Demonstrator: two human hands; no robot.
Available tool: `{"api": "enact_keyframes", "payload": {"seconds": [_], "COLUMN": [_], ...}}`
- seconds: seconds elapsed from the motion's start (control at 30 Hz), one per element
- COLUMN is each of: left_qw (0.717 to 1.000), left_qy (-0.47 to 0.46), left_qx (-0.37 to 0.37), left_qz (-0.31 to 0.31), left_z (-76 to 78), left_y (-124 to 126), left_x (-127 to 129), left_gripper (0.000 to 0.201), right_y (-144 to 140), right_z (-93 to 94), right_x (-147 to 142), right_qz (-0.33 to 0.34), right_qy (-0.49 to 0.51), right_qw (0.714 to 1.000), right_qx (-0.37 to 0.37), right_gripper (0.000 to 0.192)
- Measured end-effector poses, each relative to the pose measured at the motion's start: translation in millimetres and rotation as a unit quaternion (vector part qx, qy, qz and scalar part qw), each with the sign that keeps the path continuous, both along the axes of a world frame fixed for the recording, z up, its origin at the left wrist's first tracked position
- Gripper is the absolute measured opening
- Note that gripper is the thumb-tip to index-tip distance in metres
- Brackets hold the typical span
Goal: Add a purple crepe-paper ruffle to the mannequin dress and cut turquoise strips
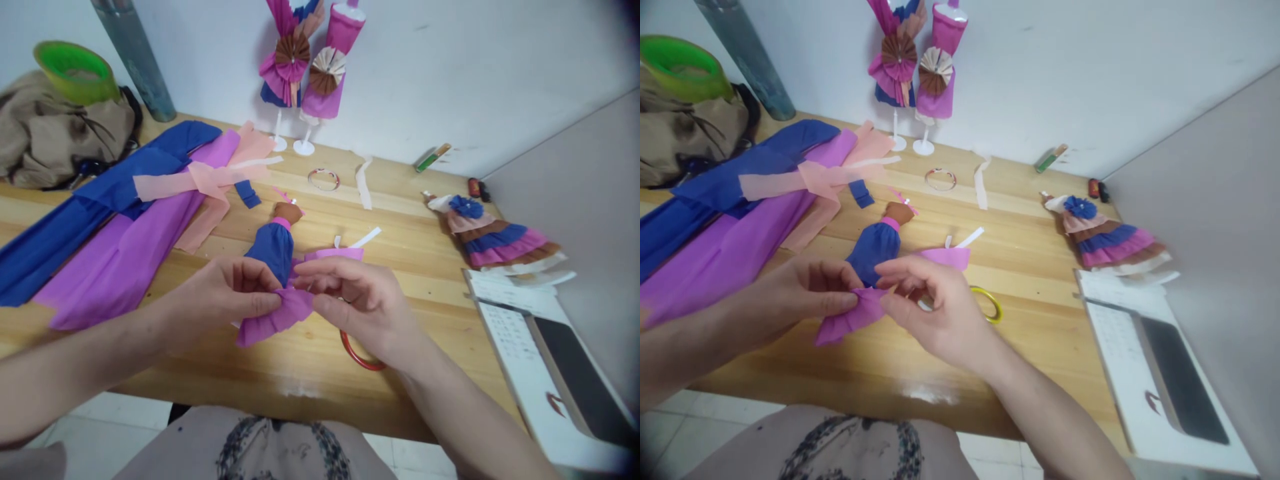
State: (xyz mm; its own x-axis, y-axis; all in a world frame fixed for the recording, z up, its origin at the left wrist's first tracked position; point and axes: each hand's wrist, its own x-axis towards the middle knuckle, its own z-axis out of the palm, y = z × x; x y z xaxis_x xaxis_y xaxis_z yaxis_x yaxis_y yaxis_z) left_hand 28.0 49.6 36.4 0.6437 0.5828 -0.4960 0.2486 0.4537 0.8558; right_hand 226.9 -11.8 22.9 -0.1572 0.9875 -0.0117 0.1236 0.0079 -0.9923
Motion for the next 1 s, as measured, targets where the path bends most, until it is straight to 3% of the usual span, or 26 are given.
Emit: {"api": "enact_keyframes", "payload": {"seconds": [0.13,0.27,0.5,0.87,1.0], "left_qw": [1.0,1.0,0.999,0.999,0.999], "left_qy": [-0.015,-0.025,-0.039,-0.024,-0.029], "left_qx": [-0.013,-0.01,0.0,0.02,0.016], "left_qz": [-0.004,-0.004,-0.003,-0.006,-0.011], "left_z": [-2.6,-6.0,-8.1,4.5,4.6], "left_y": [-2,-1,-5,-2,-1], "left_x": [5,9,13,23,25], "left_gripper": [0.023,0.022,0.022,0.024,0.024], "right_y": [9,10,9,9,12], "right_z": [0.7,0.6,-7.9,0.0,3.2], "right_x": [-1,1,8,18,19], "right_qz": [-0.008,-0.012,0.003,0.074,0.066], "right_qy": [0.034,0.037,0.165,0.151,0.152], "right_qw": [0.998,0.997,0.981,0.979,0.98], "right_qx": [-0.052,-0.065,-0.103,-0.114,-0.106], "right_gripper": [0.014,0.023,0.029,0.027,0.026]}}
